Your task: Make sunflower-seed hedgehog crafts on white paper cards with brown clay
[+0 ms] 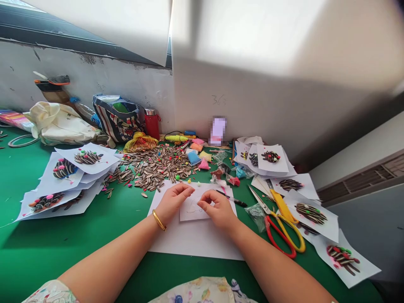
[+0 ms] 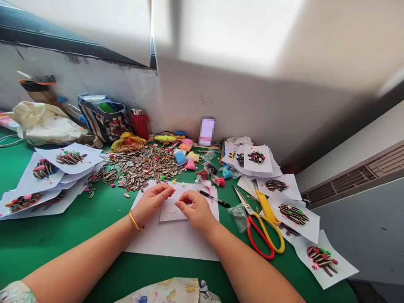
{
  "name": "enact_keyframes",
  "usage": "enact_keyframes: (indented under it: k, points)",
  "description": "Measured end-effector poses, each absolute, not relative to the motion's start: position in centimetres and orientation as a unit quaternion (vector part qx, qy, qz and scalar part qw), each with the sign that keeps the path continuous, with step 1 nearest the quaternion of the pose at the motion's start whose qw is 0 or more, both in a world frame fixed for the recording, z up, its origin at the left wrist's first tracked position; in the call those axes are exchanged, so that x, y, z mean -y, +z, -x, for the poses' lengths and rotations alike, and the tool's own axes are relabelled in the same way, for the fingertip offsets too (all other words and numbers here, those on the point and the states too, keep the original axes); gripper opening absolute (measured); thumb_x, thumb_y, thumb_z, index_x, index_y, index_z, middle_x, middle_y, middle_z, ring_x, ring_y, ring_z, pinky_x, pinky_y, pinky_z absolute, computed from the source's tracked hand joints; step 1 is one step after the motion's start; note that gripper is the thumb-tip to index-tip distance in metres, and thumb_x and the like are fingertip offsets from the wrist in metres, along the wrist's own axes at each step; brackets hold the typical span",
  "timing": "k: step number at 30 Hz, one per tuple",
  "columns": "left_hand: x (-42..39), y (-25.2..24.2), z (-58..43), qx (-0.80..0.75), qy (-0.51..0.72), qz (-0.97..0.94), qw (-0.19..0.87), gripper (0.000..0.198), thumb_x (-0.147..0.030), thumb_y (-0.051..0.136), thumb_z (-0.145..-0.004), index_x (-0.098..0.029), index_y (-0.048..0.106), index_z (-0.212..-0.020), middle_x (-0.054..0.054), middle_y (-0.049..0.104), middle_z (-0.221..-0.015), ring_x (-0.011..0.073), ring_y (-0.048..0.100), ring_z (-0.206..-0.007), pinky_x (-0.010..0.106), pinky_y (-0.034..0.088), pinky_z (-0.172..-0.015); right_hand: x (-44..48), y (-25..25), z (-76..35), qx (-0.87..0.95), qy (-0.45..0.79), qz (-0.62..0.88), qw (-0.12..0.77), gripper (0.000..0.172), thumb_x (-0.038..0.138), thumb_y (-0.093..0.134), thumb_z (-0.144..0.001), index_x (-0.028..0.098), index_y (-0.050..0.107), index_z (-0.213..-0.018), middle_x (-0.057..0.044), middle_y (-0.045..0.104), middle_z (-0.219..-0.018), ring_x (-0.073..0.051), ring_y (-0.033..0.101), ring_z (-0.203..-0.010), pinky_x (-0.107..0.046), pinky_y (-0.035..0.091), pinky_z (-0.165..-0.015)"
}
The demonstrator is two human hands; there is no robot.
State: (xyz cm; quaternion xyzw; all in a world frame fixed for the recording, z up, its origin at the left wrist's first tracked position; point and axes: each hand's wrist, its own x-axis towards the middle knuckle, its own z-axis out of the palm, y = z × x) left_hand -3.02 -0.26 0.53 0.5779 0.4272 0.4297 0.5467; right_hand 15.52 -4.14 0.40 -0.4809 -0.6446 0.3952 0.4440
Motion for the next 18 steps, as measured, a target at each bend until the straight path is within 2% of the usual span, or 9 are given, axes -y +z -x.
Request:
enact_keyframes:
  k: [5, 10, 13, 18]
  points:
    - [0.29, 0.5, 2.98, -0.43, 0.43, -0.578, 0.544, 0.033, -0.051, 0.067, -0.081, -0.018, 0.07, -0.081, 0.003, 0.063, -0.08, 0.0173, 0.054, -0.078, 0.029, 0.044, -0.076, 4.17, 0.5, -15.77, 0.674, 0.379, 0.453, 0.445, 0.033, 0.044, 0.052, -0.094, 0.02, 0.061, -0.073, -0.002, 0.063, -0.072, -0.016, 0.057, -0.07, -0.03, 0.044, -0.068]
    - [0.36, 0.58, 2.99, -0.428, 0.429, -0.587, 0.538, 0.031, -0.049, 0.065, -0.082, -0.018, 0.071, -0.08, 0.003, 0.066, -0.082, 0.018, 0.056, -0.079, 0.03, 0.045, -0.077, 4.18, 0.3, -15.54, 0.657, 0.377, 0.48, 0.443, 0.019, 0.039, 0.059, -0.09, 0.022, 0.068, -0.091, -0.004, 0.07, -0.088, -0.019, 0.063, -0.082, -0.032, 0.048, -0.075]
    - [0.36, 0.58, 3.02, -0.427, 0.429, -0.588, 0.537, 0.031, -0.049, 0.065, -0.083, -0.019, 0.071, -0.08, 0.004, 0.067, -0.082, 0.0182, 0.057, -0.079, 0.03, 0.046, -0.077, 4.18, 0.19, -15.45, 0.659, 0.392, 0.472, 0.435, 0.023, 0.038, 0.054, -0.094, 0.023, 0.069, -0.099, -0.005, 0.073, -0.091, -0.021, 0.066, -0.088, -0.035, 0.049, -0.081]
    - [0.31, 0.47, 3.01, -0.434, 0.426, -0.586, 0.535, 0.033, -0.05, 0.065, -0.082, -0.018, 0.072, -0.08, 0.004, 0.066, -0.081, 0.0181, 0.057, -0.079, 0.03, 0.045, -0.077, 4.25, 0.33, -15.64, 0.676, 0.377, 0.466, 0.429, 0.029, 0.043, 0.051, -0.095, 0.021, 0.064, -0.08, -0.003, 0.067, -0.077, -0.018, 0.061, -0.076, -0.031, 0.047, -0.072]
